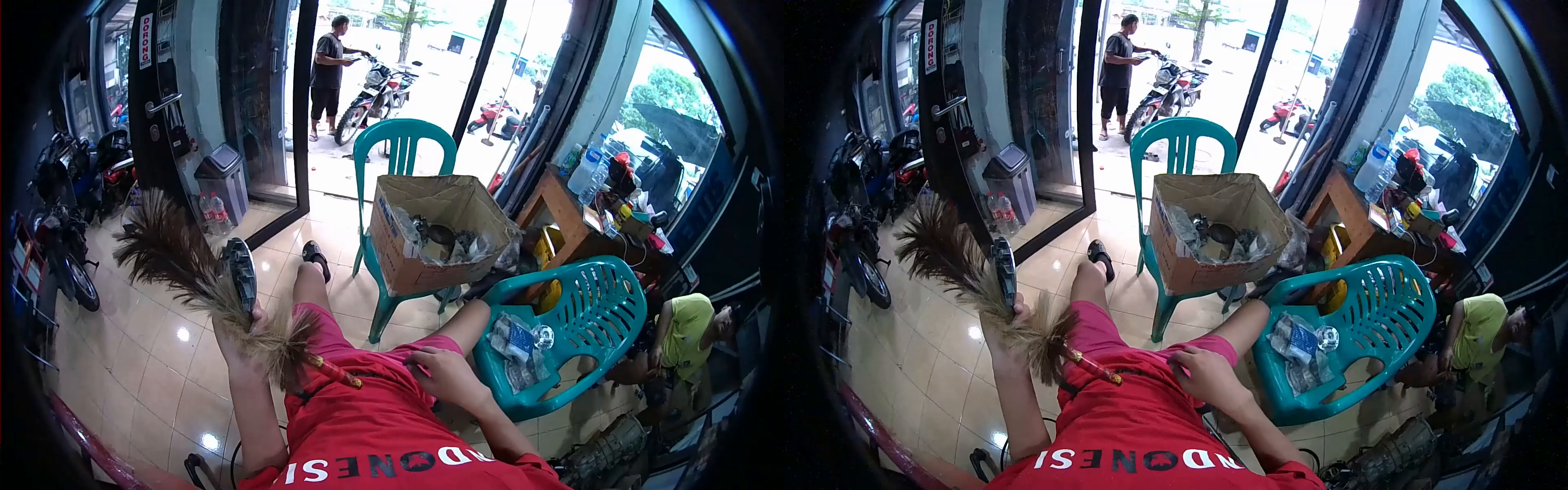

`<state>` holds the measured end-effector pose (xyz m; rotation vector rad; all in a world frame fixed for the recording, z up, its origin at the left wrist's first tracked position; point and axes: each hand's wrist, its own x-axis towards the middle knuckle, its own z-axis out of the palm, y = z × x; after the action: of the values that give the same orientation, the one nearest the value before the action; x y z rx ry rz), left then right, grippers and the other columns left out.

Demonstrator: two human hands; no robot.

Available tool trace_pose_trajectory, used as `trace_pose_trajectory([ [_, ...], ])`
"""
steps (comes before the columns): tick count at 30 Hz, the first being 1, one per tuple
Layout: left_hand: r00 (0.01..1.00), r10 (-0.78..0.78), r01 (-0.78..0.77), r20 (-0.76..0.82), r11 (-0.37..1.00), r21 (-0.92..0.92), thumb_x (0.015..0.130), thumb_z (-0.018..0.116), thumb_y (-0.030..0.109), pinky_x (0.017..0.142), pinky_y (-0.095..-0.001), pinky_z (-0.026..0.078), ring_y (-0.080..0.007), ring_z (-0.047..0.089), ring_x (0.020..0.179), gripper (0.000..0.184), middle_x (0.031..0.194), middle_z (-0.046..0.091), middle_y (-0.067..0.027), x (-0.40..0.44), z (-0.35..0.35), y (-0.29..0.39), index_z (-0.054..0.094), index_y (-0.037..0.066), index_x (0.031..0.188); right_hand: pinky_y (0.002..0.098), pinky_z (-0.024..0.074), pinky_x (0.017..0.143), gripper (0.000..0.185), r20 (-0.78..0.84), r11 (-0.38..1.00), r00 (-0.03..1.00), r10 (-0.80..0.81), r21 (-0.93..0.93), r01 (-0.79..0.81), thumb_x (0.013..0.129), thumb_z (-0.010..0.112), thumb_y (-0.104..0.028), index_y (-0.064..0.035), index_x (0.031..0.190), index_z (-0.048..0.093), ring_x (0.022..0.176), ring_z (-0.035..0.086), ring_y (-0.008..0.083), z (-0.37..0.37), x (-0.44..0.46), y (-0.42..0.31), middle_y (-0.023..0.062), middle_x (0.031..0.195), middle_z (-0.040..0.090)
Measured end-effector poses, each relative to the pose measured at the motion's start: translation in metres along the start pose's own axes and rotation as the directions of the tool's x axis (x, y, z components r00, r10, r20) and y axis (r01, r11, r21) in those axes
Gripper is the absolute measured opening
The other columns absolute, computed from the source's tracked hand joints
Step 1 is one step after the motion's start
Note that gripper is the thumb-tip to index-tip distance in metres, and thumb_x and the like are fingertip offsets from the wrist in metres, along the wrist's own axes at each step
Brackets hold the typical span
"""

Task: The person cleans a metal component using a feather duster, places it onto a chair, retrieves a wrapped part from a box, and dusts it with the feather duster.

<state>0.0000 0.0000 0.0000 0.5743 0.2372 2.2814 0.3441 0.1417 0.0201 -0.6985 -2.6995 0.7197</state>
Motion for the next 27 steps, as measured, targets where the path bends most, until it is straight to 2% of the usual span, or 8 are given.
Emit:
trace_pose_trajectory([
  [3,0.992,0.019,-0.007,-0.123,0.995,0.099,0.101,0.049,0.037,0.047,-0.0277,0.048,-0.0238,0.058,0.069,0.035,0.085,0.057,-0.0172,0.003,0.007,-0.002,0.056,0.003,0.106,0.0399,0.0553,0.083,0.024,0.007,0.993,1.0,-0.031,0.11,0.03,0.096,0.058,-0.019,-0.0013,0.108,0.068,0.096,0.068,0.0344,-0.004,0.04,-0.024,0.0208,0.107,0.067],
  [5,0.977,-0.038,0.059,-0.212,0.994,0.091,0.101,0.047,0.034,0.048,-0.0283,0.048,-0.0224,0.057,0.067,0.034,0.083,0.057,-0.0165,0.002,0.01,-0.005,0.055,0.001,0.104,0.0387,0.0532,0.09,0.034,-0.014,0.824,0.999,-0.05,0.565,0.049,0.1,0.055,-0.022,0.0035,0.121,0.06,0.105,0.067,0.0326,-0.006,0.058,-0.051,0.0219,0.115,0.066],
  [8,0.909,0.018,0.025,-0.416,0.995,0.097,0.101,0.046,0.031,0.047,-0.0274,0.047,-0.022,0.056,0.063,0.033,0.081,0.057,-0.0161,-0.004,0.016,-0.004,0.056,0.0,0.103,0.0434,0.0472,0.099,0.054,0.043,0.882,0.983,-0.181,0.449,0.143,0.101,0.054,-0.034,0.0072,0.135,0.045,0.111,0.063,0.0374,0.023,0.077,-0.076,0.0269,0.123,0.062],
  [13,0.954,0.046,0.0,-0.297,0.988,0.154,0.099,0.049,0.033,0.049,-0.024,0.046,-0.0184,0.058,0.066,0.032,0.085,0.061,-0.0111,-0.004,0.015,-0.012,0.057,0.002,0.102,0.0384,0.0489,0.071,0.044,0.184,0.796,0.957,-0.225,0.6,0.072,0.097,0.06,-0.025,0.0047,0.128,0.05,0.073,0.06,0.0308,0.076,0.095,-0.087,0.0206,0.088,0.064],
  [16,0.853,0.122,-0.013,-0.508,0.977,0.214,0.102,0.044,0.04,0.042,-0.0268,0.043,-0.0178,0.051,0.045,0.039,0.068,0.062,-0.0112,0.006,0.032,-0.019,0.06,0.005,0.095,0.0359,0.0451,0.063,0.036,0.086,0.748,0.973,-0.214,0.655,0.106,0.097,0.06,-0.019,0.0042,0.123,0.051,0.066,0.054,0.0257,0.121,0.095,-0.059,0.0197,0.081,0.06],
  [18,0.689,0.298,-0.148,-0.661,0.95,0.274,0.103,0.045,0.044,0.053,-0.0299,0.051,-0.018,0.06,0.06,0.04,0.085,0.067,-0.0079,0.011,0.055,-0.032,0.06,0.007,0.106,0.0363,0.045,0.062,0.033,0.031,0.749,0.983,-0.182,0.652,0.118,0.097,0.06,-0.017,0.0038,0.121,0.051,0.065,0.055,0.0264,0.12,0.09,-0.05,0.0206,0.081,0.06],
  [19,0.896,0.185,-0.07,-0.404,0.956,0.284,0.103,0.046,0.041,0.066,-0.0296,0.054,-0.0165,0.064,0.078,0.035,0.105,0.066,-0.0043,0.01,0.028,-0.025,0.058,0.011,0.116,0.0373,0.0448,0.061,0.03,0.002,0.775,0.989,-0.149,0.621,0.115,0.097,0.059,-0.017,0.0032,0.119,0.052,0.065,0.057,0.0282,0.113,0.086,-0.047,0.0216,0.081,0.061],
  [27,0.805,0.28,-0.138,-0.523,0.945,0.295,0.106,0.042,0.03,0.091,-0.0427,0.055,-0.0229,0.061,0.107,0.038,0.124,0.06,-0.0075,0.024,0.006,-0.018,0.047,0.011,0.138,0.0375,0.0486,0.065,0.028,-0.086,0.841,0.966,-0.243,0.478,0.254,0.096,0.06,-0.013,-0.0007,0.12,0.054,0.071,0.064,0.0315,0.09,0.07,-0.022,0.0227,0.083,0.064],
])
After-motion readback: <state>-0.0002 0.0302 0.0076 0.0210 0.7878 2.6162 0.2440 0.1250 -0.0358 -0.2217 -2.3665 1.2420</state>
